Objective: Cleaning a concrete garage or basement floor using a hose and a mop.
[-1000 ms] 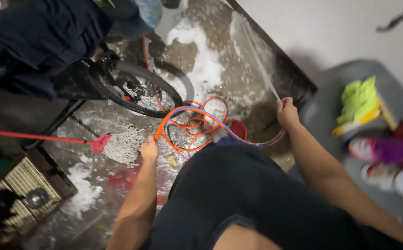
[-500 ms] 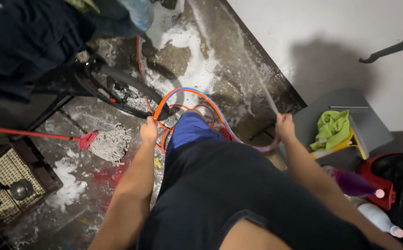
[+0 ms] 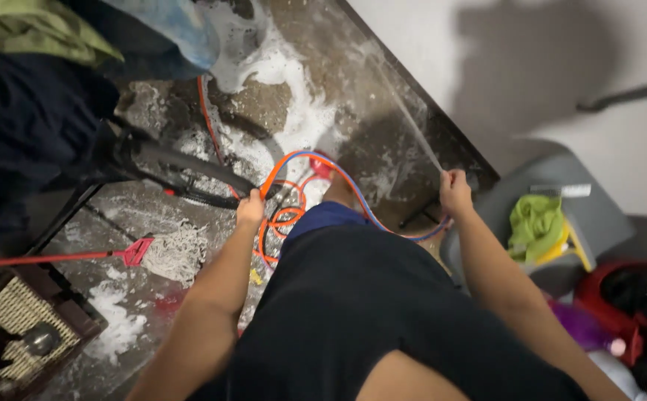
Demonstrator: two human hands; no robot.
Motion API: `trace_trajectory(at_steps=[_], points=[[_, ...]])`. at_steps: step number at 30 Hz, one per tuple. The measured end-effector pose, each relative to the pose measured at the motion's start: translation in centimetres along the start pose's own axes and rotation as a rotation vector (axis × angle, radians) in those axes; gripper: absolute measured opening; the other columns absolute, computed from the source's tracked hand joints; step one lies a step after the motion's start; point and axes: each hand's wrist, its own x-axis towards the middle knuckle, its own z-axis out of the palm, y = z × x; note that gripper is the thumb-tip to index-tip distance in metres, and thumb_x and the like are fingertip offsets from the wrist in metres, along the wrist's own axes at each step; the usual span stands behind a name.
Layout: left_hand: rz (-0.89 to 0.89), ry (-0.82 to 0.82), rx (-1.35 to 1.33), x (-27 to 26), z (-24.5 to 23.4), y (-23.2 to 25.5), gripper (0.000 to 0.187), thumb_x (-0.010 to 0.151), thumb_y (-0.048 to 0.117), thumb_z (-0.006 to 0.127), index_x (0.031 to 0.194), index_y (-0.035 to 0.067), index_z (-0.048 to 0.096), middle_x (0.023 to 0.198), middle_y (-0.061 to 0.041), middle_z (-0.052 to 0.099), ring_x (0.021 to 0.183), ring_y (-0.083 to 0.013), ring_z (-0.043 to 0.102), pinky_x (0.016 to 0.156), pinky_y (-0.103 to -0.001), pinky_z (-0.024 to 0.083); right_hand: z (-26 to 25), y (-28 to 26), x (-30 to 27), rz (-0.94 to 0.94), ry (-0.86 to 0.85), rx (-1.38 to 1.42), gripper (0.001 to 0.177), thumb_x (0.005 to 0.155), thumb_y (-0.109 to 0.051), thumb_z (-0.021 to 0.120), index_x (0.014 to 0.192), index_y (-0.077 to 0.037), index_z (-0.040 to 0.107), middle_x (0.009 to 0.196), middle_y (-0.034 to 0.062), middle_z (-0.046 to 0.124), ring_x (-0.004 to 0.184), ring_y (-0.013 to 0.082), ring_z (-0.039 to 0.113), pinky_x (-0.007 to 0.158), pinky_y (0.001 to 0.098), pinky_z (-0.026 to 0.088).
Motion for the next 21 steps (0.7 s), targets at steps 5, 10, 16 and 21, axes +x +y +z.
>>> trace_trajectory(at_steps=[5, 10, 16, 21], points=[[0.061, 0.037, 0.096, 7.4, 3.1, -1.9, 0.048, 0.096, 0.046, 0.048, 0.106, 0.005, 0.070, 0.104, -0.029, 0.071, 0.103, -0.0448, 0.064, 0.093, -0.050, 0.045, 0.0, -7.1, 10.4, -0.062, -0.057, -0.085, 0.038, 0.106, -0.040, 0.057, 0.119, -0.004, 0.058, 0.100, 0.0247, 0.071, 0.094, 0.0442, 0.068, 0.085, 0.0507, 0.053], [-0.107, 0.017, 0.098, 11.2, 1.8, 2.1, 0.049, 0.097, 0.050, 0.052, 0.107, 0.006, 0.071, 0.117, -0.029, 0.068, 0.115, -0.0472, 0.060, 0.102, -0.050, 0.044, 1.4, -14.0, 20.5, -0.179, -0.073, -0.190, 0.036, 0.107, -0.039, 0.057, 0.119, -0.005, 0.058, 0.103, 0.0244, 0.071, 0.096, 0.0476, 0.065, 0.083, 0.0541, 0.051], [-0.206, 0.014, 0.089, 13.5, 0.4, 2.8, 0.053, 0.109, 0.051, 0.043, 0.115, 0.006, 0.070, 0.124, -0.030, 0.070, 0.121, -0.0480, 0.062, 0.107, -0.052, 0.044, 1.9, -21.5, 27.9, -0.213, -0.117, -0.165, 0.036, 0.106, -0.039, 0.057, 0.119, -0.006, 0.056, 0.101, 0.0234, 0.070, 0.094, 0.0446, 0.068, 0.084, 0.0510, 0.052], [-0.130, 0.076, 0.185, 10.8, 0.6, 2.8, 0.049, 0.091, 0.044, 0.056, 0.127, 0.012, 0.060, 0.120, -0.033, 0.065, 0.114, -0.0509, 0.061, 0.100, -0.052, 0.046, 3.0, -25.0, 32.8, -0.436, -0.160, -0.118, 0.035, 0.110, -0.035, 0.058, 0.118, -0.002, 0.053, 0.095, 0.0242, 0.069, 0.089, 0.0432, 0.067, 0.079, 0.0492, 0.052]])
